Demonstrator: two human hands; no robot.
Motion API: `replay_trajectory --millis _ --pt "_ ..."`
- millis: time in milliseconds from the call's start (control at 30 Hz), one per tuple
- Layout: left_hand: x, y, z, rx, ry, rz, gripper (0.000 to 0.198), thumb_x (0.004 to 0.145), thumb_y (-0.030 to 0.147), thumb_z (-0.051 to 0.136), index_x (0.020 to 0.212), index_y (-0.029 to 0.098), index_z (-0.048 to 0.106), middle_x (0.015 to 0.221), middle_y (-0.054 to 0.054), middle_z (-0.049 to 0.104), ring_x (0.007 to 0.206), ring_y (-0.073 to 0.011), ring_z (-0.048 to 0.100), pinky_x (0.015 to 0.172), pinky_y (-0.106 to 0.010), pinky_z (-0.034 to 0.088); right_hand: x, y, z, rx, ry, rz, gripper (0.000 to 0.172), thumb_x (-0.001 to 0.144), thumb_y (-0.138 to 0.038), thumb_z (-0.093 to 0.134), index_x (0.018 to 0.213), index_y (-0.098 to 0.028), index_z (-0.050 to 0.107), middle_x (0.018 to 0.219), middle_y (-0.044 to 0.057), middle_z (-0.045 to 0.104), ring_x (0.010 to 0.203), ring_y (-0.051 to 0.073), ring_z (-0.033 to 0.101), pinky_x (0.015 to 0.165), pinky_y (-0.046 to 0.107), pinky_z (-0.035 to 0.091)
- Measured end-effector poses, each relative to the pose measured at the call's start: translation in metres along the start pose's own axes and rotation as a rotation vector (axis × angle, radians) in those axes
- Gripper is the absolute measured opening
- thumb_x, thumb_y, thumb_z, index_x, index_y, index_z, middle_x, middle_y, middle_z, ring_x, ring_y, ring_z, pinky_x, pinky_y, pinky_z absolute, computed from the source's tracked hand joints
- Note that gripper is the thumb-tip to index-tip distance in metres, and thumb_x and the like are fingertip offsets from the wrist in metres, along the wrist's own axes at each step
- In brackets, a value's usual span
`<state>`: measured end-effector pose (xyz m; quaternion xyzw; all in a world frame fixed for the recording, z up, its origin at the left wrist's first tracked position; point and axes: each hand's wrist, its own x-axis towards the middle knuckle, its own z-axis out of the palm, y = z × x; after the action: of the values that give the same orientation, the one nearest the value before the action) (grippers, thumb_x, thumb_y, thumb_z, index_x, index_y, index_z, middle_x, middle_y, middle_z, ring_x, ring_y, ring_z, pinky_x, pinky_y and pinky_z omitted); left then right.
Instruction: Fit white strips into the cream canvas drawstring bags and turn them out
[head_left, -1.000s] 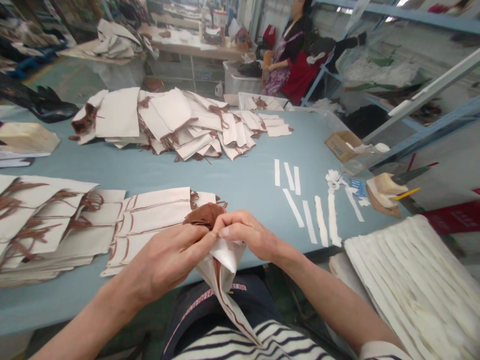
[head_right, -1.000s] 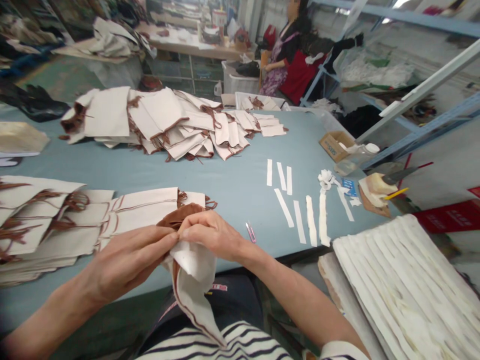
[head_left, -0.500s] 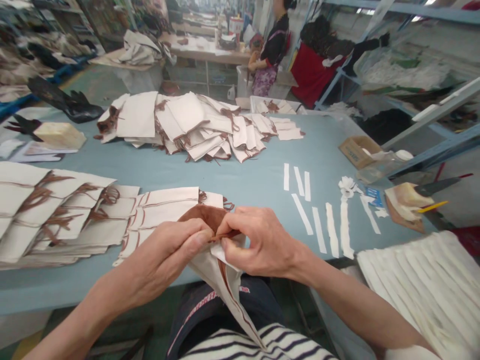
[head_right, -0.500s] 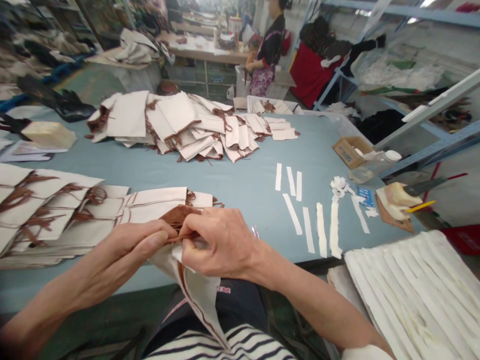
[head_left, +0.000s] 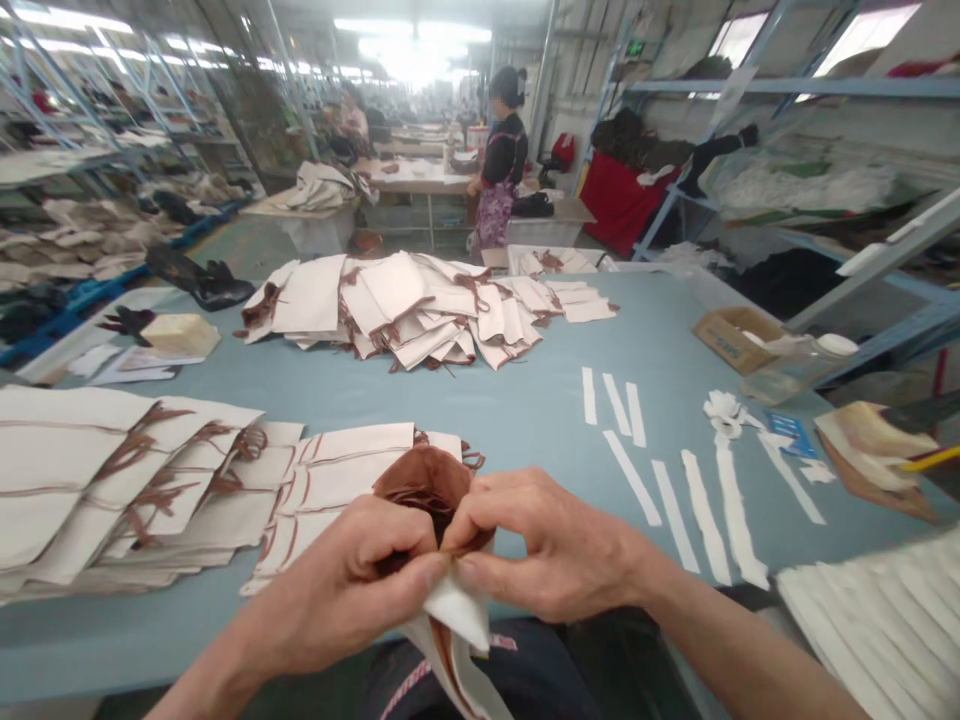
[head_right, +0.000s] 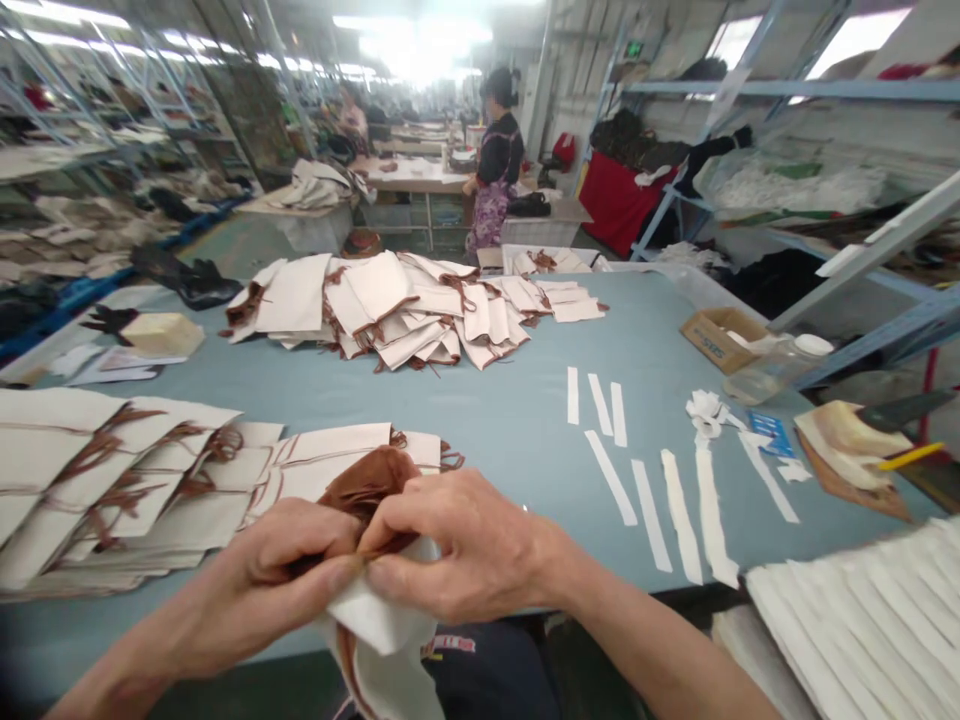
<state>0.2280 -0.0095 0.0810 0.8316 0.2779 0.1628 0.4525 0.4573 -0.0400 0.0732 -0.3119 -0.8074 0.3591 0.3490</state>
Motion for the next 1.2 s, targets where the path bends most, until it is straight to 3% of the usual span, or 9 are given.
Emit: replay_trajectory --millis 267,367,467,567,733,800,900,1000,1200 --pt "0.002 -0.008 0.005 -0.142 0.164 -0.054 0.050 0.102 0.046 0.054 0.060 0.019 0.046 0.057 0.004 0.042 0.053 -0.0102 0.039 0.051 -0.023 0.027 0.016 0.044 0.015 0.550 -0.080 0.194 0.037 0.096 -0.050 0.070 0.086 -0.015 0.068 0.075 -0.002 0.061 0.066 0.010 0.049 0.060 0.021 0.041" --pt "0.001 -0.024 0.011 -0.316 0.227 -0.133 0.061 0.096 0.069 0.056 0.061 0.020 0.044 0.059 0.004 0.040 0.055 -0.0112 0.035 0.050 -0.024 0.027 0.022 0.055 0.023 0.614 -0.071 0.234 0.046 0.093 -0.058 0.072 0.081 -0.015 0.064 0.070 -0.005 0.053 0.062 0.009 0.042 0.057 0.020 0.036" --pt "0.000 -0.040 0.016 -0.458 0.282 -0.196 0.067 0.089 0.079 0.060 0.062 0.020 0.044 0.061 0.004 0.039 0.057 -0.0114 0.032 0.051 -0.023 0.027 0.028 0.054 0.020 0.558 -0.050 0.213 0.040 0.094 -0.051 0.073 0.079 -0.015 0.064 0.068 -0.005 0.052 0.062 0.008 0.041 0.057 0.020 0.035" --pt "0.001 -0.046 0.012 -0.497 0.266 -0.225 0.063 0.091 0.075 0.060 0.064 0.020 0.048 0.061 0.005 0.038 0.056 -0.0111 0.030 0.051 -0.023 0.027 0.034 0.049 0.011 0.471 -0.015 0.194 0.032 0.096 -0.042 0.071 0.080 -0.015 0.065 0.070 -0.004 0.056 0.063 0.009 0.044 0.059 0.021 0.037" --pt "0.002 -0.037 -0.003 -0.401 0.062 -0.226 0.057 0.104 0.062 0.048 0.078 0.016 0.068 0.070 0.000 0.057 0.063 -0.0139 0.044 0.058 -0.024 0.036 0.037 0.044 0.008 0.259 0.038 0.166 0.019 0.099 -0.032 0.064 0.090 -0.016 0.069 0.086 0.002 0.069 0.078 0.013 0.059 0.070 0.024 0.045" --pt "0.000 -0.033 -0.005 -0.343 0.097 -0.193 0.054 0.106 0.054 0.046 0.076 0.015 0.069 0.069 0.000 0.058 0.062 -0.0136 0.044 0.058 -0.024 0.036 0.032 0.045 0.014 0.248 0.117 0.143 0.019 0.100 -0.034 0.062 0.107 -0.017 0.068 0.112 0.008 0.074 0.096 0.017 0.065 0.078 0.027 0.050" --pt "-0.004 -0.029 -0.002 -0.231 0.235 -0.151 0.051 0.105 0.042 0.048 0.062 0.017 0.060 0.065 0.001 0.052 0.059 -0.0127 0.041 0.056 -0.025 0.034 0.017 0.049 0.026 0.297 0.183 0.092 0.040 0.098 -0.046 0.067 0.127 -0.019 0.062 0.138 0.014 0.066 0.119 0.023 0.064 0.091 0.034 0.055" --pt "-0.006 -0.030 0.002 -0.162 0.306 -0.157 0.047 0.102 0.037 0.047 0.061 0.017 0.057 0.063 0.002 0.050 0.057 -0.0124 0.043 0.054 -0.025 0.033 0.005 0.053 0.035 0.188 0.153 0.100 0.053 0.090 -0.047 0.077 0.131 -0.018 0.062 0.121 0.011 0.071 0.107 0.023 0.068 0.093 0.037 0.054" --pt "-0.003 -0.040 0.009 -0.060 0.401 -0.156 0.043 0.100 0.033 0.049 0.060 0.020 0.043 0.062 0.003 0.044 0.056 -0.0112 0.041 0.054 -0.025 0.032 0.003 0.045 0.036 -0.033 0.215 0.020 0.020 0.093 -0.037 0.076 0.097 -0.019 0.067 0.085 0.000 0.072 0.074 0.014 0.063 0.071 0.026 0.047"
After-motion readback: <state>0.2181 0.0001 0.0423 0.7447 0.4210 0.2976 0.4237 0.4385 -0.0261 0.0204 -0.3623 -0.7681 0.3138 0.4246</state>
